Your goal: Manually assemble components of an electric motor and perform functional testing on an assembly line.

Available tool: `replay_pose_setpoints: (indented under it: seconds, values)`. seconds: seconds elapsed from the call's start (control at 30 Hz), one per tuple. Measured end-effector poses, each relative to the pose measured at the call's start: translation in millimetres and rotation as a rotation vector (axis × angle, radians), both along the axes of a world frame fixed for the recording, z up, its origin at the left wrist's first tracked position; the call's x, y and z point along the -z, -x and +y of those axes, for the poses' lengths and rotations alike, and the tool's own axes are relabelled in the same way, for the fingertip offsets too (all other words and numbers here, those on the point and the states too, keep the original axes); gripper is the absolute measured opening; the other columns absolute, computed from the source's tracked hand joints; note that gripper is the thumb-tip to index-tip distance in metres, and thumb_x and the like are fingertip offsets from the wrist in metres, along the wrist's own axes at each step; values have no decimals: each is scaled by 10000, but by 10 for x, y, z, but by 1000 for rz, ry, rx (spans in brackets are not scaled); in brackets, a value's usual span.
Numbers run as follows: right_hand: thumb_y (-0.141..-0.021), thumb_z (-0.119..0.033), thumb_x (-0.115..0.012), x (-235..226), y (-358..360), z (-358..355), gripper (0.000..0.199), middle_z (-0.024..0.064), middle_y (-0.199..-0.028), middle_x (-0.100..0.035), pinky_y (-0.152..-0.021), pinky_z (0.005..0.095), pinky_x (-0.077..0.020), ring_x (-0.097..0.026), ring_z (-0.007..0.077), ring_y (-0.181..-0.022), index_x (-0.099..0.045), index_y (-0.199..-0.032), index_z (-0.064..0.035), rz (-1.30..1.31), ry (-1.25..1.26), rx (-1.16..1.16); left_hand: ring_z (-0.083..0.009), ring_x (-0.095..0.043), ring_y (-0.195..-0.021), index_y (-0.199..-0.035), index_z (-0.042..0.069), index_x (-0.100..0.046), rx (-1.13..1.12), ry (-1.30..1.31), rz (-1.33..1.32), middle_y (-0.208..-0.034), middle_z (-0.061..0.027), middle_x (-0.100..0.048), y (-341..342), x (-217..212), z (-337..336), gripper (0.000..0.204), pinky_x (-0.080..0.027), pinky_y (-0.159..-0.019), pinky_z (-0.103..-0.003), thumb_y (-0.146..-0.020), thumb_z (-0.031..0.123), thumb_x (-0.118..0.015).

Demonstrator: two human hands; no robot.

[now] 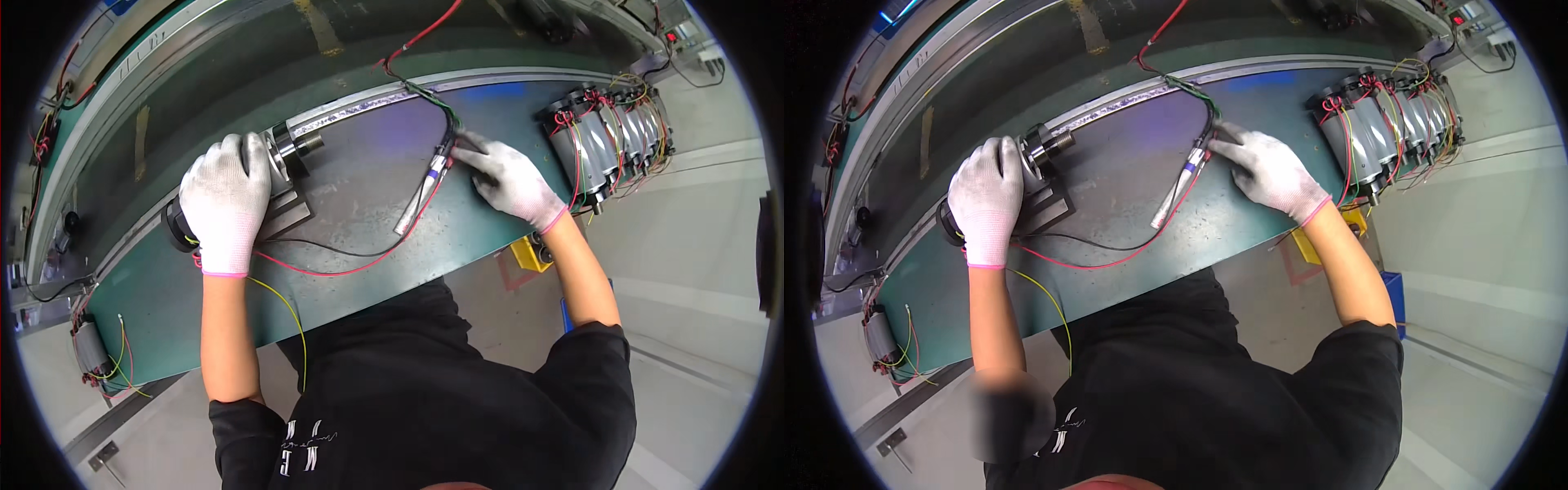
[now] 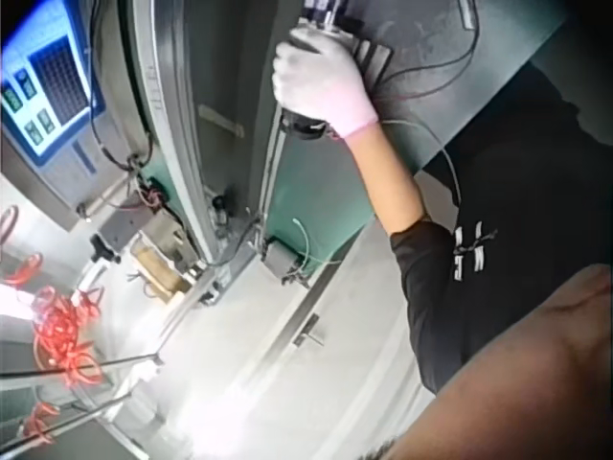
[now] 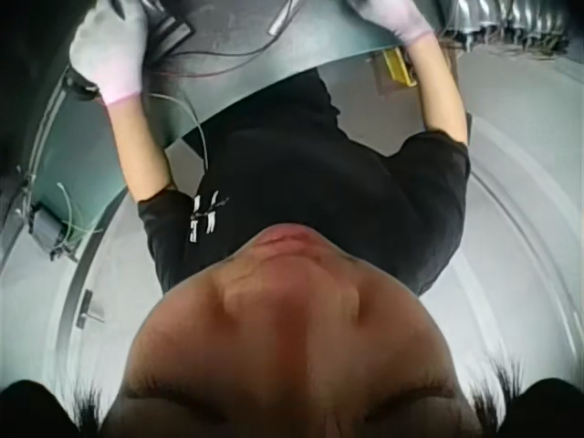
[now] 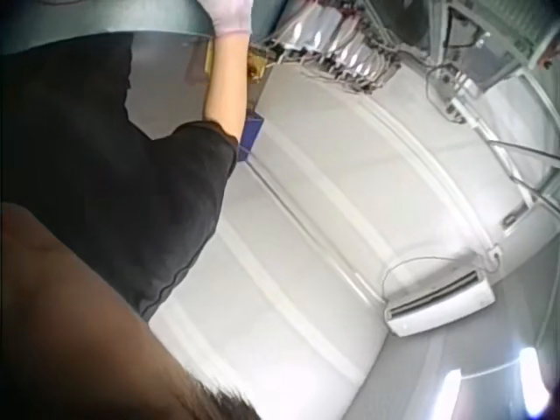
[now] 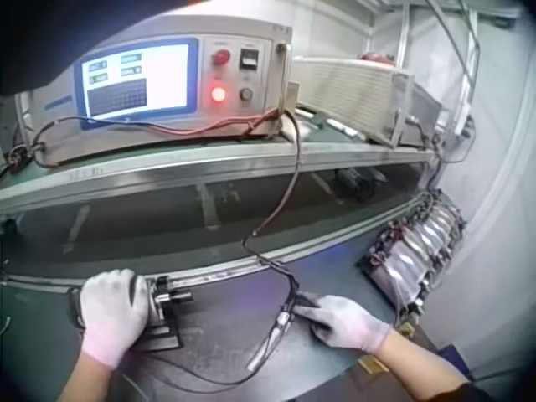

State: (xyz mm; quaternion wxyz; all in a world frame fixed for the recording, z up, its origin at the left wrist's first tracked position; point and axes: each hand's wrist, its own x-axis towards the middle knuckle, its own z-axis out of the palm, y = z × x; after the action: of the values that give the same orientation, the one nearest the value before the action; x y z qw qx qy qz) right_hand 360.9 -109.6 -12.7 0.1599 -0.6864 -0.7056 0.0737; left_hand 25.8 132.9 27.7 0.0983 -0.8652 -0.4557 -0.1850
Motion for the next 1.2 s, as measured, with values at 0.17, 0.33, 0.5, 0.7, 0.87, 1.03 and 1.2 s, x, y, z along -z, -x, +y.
replay_pose_setpoints:
  seconds: [0.17,0.33,0.5,0.7,0.87,1.03,1.2]
  values:
    - [-838,15,-692,316,-17,130,599,174,-1596,-572,-1045,457,-561,-674,371,-1239,-688,-1420,-125,-121,-137,-9,-352,-744,-980,-1067,29,-753,196,47,-222,-1046,-185,-769,18,-4,-164,305,-572,-913,-483,-1082,276,-574]
    - [-840,2,-720,468,-318,370,546,160,-1563,-603,-1034,455,-563,-679,372,-1211,-704,-1371,-121,-202,-101,-35,-397,-687,-1151,-1232,-2,-710,643,388,-543,-1243,-199,-720,75,122,-946,258,-542,-1023,-475,-1051,115,-568]
    - [-842,3,-729,107,-370,514,508,161,-1479,-666,-1062,461,-552,-684,367,-1203,-714,-1341,-88,-203,-109,-206,-391,-668,-1137,-1339,15,-685,528,604,-379,-1226,-199,-696,-37,627,-1596,365,-528,-1016,-481,-1003,159,-669]
    - [-833,40,-713,-382,-655,402,539,169,-1381,-718,-1108,459,-538,-677,375,-1233,-693,-1363,-50,-160,-106,-323,-406,-634,-1161,-1433,26,-661,709,1061,74,-1276,-225,-655,384,653,-1674,521,-508,-1012,-482,-938,161,-753]
    - [-863,12,-710,-356,-82,868,475,183,-1381,-713,-1059,452,-570,-705,382,-1189,-698,-1333,-57,-126,-336,-145,-404,-632,-1224,-1426,43,-670,942,775,-88,-1335,-220,-652,296,-24,-1132,603,-530,-1031,-478,-858,195,-808]
    - [-899,-68,-739,-245,1114,1244,311,179,-1381,-710,-959,434,-610,-737,331,-1119,-721,-1209,-60,-64,-157,-402,-371,-679,-1268,-1410,26,-646,424,213,32,-1372,-237,-691,-193,-299,-56,711,-555,-1079,-462,-790,273,-890]
    - [-932,-151,-747,-211,976,1012,298,188,-1234,-763,-851,450,-625,-752,341,-958,-735,-1212,-49,82,-299,-223,-367,-710,-1193,-1335,31,-660,245,464,311,-1281,-219,-724,-337,-327,-6,734,-586,-1018,-457,-723,315,-949]
